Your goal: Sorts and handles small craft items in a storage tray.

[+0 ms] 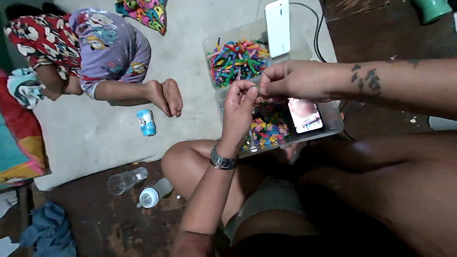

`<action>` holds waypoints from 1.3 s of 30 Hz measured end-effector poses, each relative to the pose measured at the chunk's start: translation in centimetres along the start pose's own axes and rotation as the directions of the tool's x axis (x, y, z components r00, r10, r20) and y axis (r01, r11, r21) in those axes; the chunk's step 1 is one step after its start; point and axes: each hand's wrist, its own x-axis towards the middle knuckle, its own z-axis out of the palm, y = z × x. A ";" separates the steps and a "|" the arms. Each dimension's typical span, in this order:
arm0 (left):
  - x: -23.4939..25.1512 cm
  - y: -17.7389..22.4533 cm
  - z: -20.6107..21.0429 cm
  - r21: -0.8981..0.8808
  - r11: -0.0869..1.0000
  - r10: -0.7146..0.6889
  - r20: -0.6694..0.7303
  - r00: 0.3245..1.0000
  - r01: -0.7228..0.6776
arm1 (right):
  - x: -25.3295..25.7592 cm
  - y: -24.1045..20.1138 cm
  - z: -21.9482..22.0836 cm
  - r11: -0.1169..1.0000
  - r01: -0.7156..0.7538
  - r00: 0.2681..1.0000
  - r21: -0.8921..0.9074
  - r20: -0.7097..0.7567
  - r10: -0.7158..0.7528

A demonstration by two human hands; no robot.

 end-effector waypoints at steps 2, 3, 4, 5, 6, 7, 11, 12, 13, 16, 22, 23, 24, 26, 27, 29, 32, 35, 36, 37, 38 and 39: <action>0.0 0.3 0.0 -0.077 0.994 -0.081 0.013 0.997 0.082 | 0.0 0.4 -0.1 0.922 0.218 0.973 -0.321 -0.006 -0.232; -0.1 0.5 -0.1 -0.133 0.983 -0.122 0.036 0.992 0.126 | 0.2 0.8 -0.2 0.819 0.344 0.927 -0.459 0.030 -0.373; -0.1 0.7 -0.2 -0.196 0.966 -0.158 0.069 0.985 0.168 | 0.4 1.3 -0.3 0.682 0.454 0.860 -0.574 0.084 -0.503; -0.1 0.8 -0.3 -0.253 0.943 -0.198 0.101 0.975 0.218 | 0.5 1.5 -0.5 0.522 0.533 0.788 -0.666 0.165 -0.593; 0.0 0.9 -0.5 -0.305 0.911 -0.249 0.133 0.959 0.279 | 0.6 1.6 -0.7 0.337 0.589 0.710 -0.734 0.271 -0.650; 0.0 0.9 -0.8 -0.344 0.875 -0.297 0.171 0.939 0.340 | 0.7 1.6 -0.9 0.153 0.624 0.633 -0.766 0.381 -0.674; -0.1 0.3 -1.7 -0.405 0.816 -0.323 0.272 0.906 0.412 | 0.7 1.5 -1.1 0.000 0.640 0.574 -0.768 0.478 -0.665; -0.2 0.3 -1.7 -0.408 0.826 -0.300 0.267 0.916 0.389 | 0.8 1.7 -1.0 0.087 0.644 0.596 -0.760 0.427 -0.680; -0.4 0.3 -1.7 -0.405 0.843 -0.269 0.255 0.929 0.355 | 0.9 1.9 -0.9 0.194 0.633 0.637 -0.750 0.361 -0.681; -0.6 0.6 -2.0 -0.316 0.912 -0.196 0.225 0.955 0.261 | 0.7 1.7 -0.3 0.500 0.538 0.785 -0.679 0.187 -0.591; -1.0 0.6 -2.0 0.020 0.982 -0.189 0.098 0.977 0.188 | -0.1 -0.4 0.1 0.984 -0.050 0.994 -0.171 0.090 0.067; -1.0 0.6 -1.9 0.046 0.985 -0.167 0.083 0.982 0.163 | -0.1 -0.5 0.1 0.990 -0.128 0.987 -0.058 0.090 0.133; -1.0 0.5 -1.9 0.058 0.989 -0.139 0.083 0.987 0.134 | -0.1 -0.5 0.1 0.986 -0.164 0.983 0.017 0.087 0.162; -0.9 0.2 -1.8 0.057 0.995 -0.087 0.079 0.993 0.083 | -0.2 -0.6 0.2 0.990 -0.138 0.990 0.014 0.038 0.138; -0.9 0.2 -1.7 0.051 0.995 -0.084 0.073 0.994 0.080 | -0.5 -0.9 0.3 0.993 -0.090 0.996 -0.081 0.001 0.091; -0.7 0.5 -1.6 0.014 0.990 -0.142 0.069 0.988 0.141 | -1.6 -2.1 0.7 0.907 0.097 0.995 -0.410 0.016 -0.100; -0.5 0.9 -1.5 -0.183 0.929 -0.299 0.143 0.944 0.322 | 0.0 0.8 -0.6 0.230 0.614 0.691 -0.755 0.373 -0.619; 0.5 0.8 -1.6 -0.456 0.746 -0.383 0.303 0.873 0.485 | 0.1 0.5 -1.1 -0.295 0.606 0.459 -0.739 0.627 -0.629; 0.6 0.8 -1.6 -0.479 0.726 -0.383 0.315 0.868 0.494 | -0.1 0.4 -1.2 -0.326 0.589 0.444 -0.739 0.633 -0.634; 0.5 1.0 -1.5 -0.458 0.755 -0.375 0.285 0.882 0.469 | -0.4 0.3 -1.2 -0.268 0.588 0.482 -0.764 0.596 -0.643; 0.2 1.1 -1.4 -0.415 0.810 -0.349 0.228 0.909 0.415 | -0.5 0.3 -1.1 -0.123 0.587 0.557 -0.800 0.509 -0.656; -0.1 1.2 -1.2 -0.382 0.856 -0.307 0.166 0.937 0.348 | -0.2 0.5 -1.0 0.061 0.573 0.630 -0.817 0.393 -0.670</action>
